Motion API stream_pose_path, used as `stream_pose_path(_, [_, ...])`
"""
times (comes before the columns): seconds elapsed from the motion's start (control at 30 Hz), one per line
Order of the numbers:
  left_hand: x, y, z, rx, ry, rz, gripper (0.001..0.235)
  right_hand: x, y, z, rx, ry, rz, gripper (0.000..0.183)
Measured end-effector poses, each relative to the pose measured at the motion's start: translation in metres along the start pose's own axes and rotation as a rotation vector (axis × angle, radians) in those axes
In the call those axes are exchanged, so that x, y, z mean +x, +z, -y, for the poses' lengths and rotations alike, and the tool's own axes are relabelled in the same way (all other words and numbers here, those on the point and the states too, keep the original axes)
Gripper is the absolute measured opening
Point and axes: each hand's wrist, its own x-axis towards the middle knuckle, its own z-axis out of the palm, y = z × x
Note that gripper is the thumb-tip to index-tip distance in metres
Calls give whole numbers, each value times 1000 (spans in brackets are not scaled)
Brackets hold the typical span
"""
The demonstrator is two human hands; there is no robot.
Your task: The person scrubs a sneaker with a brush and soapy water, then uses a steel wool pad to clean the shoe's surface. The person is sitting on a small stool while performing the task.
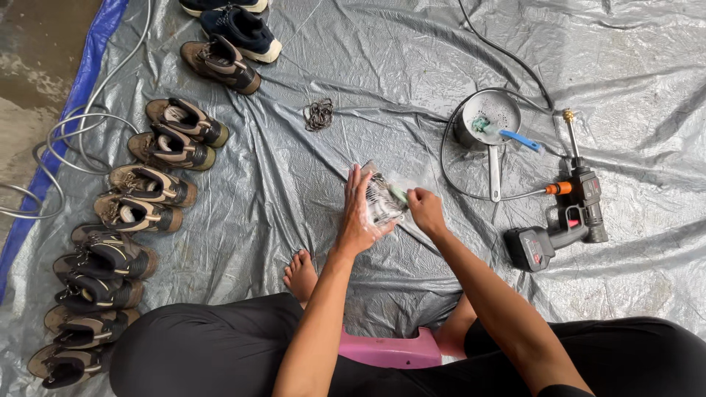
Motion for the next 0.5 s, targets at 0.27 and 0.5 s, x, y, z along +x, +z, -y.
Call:
stream_pose_path(0.27, [-6, 12, -1, -54, 5, -65, 127, -8, -15, 32, -10, -195, 32, 41])
stream_pose_path(0.5, [-8, 25, 11, -119, -12, -173, 136, -32, -35, 93, 70, -328, 85, 35])
